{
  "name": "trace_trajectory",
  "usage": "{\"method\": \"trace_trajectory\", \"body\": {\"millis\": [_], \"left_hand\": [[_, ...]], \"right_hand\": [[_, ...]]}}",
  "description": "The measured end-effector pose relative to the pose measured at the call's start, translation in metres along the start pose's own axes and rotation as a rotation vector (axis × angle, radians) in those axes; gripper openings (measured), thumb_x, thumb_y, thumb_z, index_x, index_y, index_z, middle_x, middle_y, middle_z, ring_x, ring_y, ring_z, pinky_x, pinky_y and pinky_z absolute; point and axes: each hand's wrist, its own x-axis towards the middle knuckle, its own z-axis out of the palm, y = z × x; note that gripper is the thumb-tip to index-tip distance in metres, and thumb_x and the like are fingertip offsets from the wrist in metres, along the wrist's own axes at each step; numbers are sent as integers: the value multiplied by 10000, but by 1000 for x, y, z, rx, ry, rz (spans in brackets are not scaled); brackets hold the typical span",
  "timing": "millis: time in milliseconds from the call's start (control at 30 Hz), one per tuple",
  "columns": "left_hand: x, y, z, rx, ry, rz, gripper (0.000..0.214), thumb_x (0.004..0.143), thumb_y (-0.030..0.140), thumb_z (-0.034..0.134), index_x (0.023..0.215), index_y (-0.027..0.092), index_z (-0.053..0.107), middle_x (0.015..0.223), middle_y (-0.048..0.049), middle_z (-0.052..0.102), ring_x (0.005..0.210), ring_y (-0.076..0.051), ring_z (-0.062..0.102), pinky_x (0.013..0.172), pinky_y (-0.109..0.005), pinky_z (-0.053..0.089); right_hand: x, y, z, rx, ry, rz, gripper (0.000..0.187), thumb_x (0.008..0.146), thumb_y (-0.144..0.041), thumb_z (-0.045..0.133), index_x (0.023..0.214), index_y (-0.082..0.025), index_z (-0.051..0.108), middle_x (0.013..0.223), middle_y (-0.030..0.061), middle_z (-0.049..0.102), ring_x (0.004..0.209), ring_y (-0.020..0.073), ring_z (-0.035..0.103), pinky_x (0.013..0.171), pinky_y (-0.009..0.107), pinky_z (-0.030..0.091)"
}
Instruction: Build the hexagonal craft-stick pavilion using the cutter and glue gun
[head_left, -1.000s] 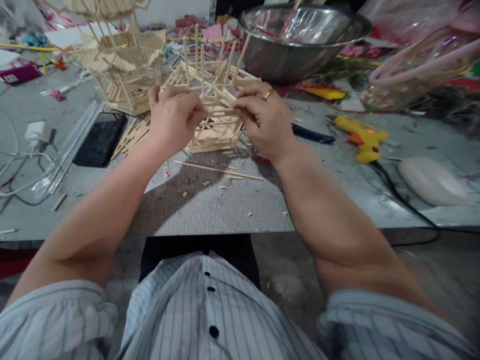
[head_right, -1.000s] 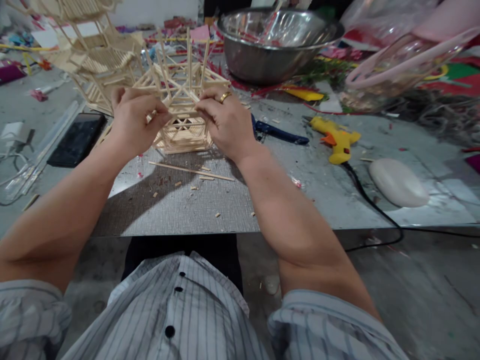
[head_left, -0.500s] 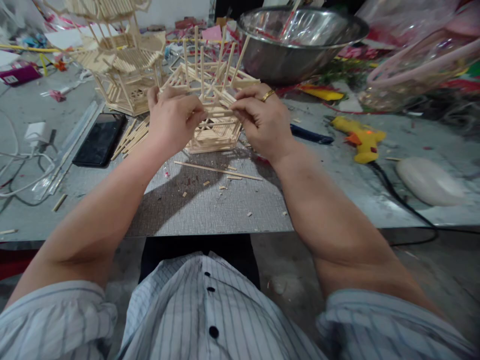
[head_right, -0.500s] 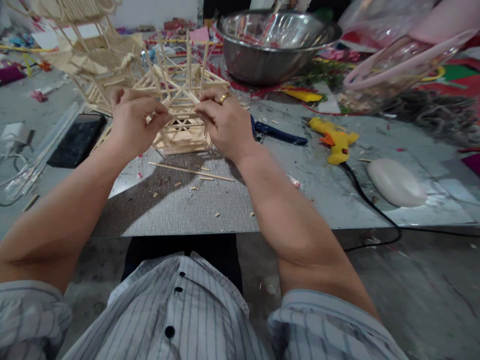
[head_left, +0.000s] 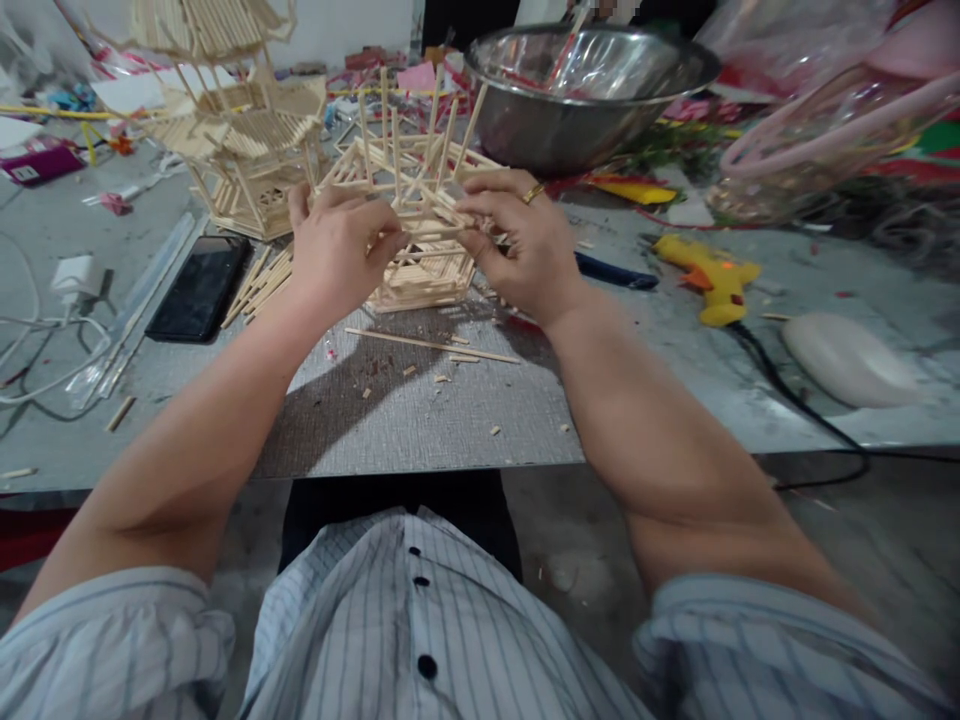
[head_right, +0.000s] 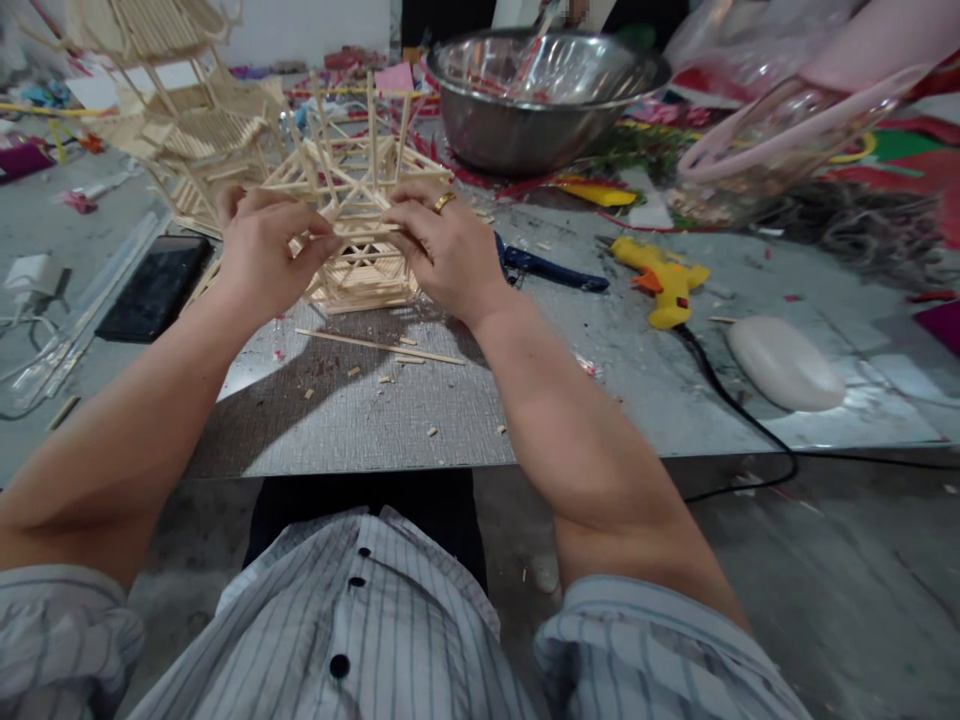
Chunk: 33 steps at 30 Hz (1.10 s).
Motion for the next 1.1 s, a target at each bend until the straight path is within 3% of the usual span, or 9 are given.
{"method": "trace_trajectory", "body": {"millis": [133, 233, 400, 533, 667, 833, 967, 1100], "left_hand": [[0, -3, 3, -1, 26, 25, 302, 910, 539, 497, 792, 284, 605, 823, 5, 669, 1051, -241, 475, 995, -526, 201], [2, -12, 9, -42, 64, 49, 282, 900, 509, 541, 772, 267, 611, 826, -4, 672, 1027, -253, 489, 1026, -538, 175], [11, -37, 22, -192, 168, 152, 269, 843, 548, 633, 790, 284, 641, 908, -30, 682, 1098, -277, 464, 1094, -573, 126], [14, -43, 20, -278, 256, 248, 287, 800, 563, 698, 831, 280, 659, 1042, -40, 668, 1255, -281, 372, 1125, -553, 152], [14, -36, 12, -288, 280, 273, 305, 837, 554, 669, 835, 249, 655, 1047, -48, 667, 1267, -270, 372, 1118, -553, 203], [7, -16, 4, -251, 244, 279, 262, 883, 491, 635, 843, 233, 653, 954, -53, 685, 1162, -252, 491, 1062, -499, 327], [-5, 6, -4, -216, 124, 300, 198, 910, 388, 597, 913, 209, 680, 823, -47, 679, 871, -197, 619, 803, -334, 460], [-10, 16, -11, -226, 108, 224, 165, 913, 270, 547, 904, 178, 684, 730, -16, 666, 671, -126, 586, 646, -235, 416]], "right_hand": [[3, 6, -8, 77, 121, 54, 426, 948, -616, 339, 1046, -291, 597, 1158, 84, 657, 1068, 235, 612, 817, 425, 559], [4, 15, -11, 110, 238, 125, 425, 950, -617, 343, 969, -278, 599, 1063, 88, 662, 1038, 220, 603, 819, 401, 545], [5, 17, -11, 174, 187, 180, 292, 932, -552, 482, 930, -277, 581, 1020, 68, 644, 1005, 190, 572, 832, 372, 502], [5, 2, -16, 227, 193, 137, 310, 927, -582, 468, 937, -292, 577, 1053, 68, 638, 990, 184, 565, 804, 362, 488], [7, -11, -18, 230, 198, 38, 290, 946, -544, 458, 952, -284, 585, 1037, 59, 649, 958, 167, 586, 795, 347, 487], [7, -19, -13, 134, 161, 27, 410, 962, -574, 389, 799, -239, 560, 783, 27, 621, 785, 150, 586, 754, 332, 474], [11, -35, -17, 140, 57, 38, 485, 923, -663, 397, 803, -232, 585, 778, 24, 609, 763, 152, 587, 743, 329, 468], [22, -43, -50, 122, -50, 148, 455, 939, -629, 399, 877, -238, 624, 838, 25, 625, 817, 165, 613, 787, 337, 486]]}}
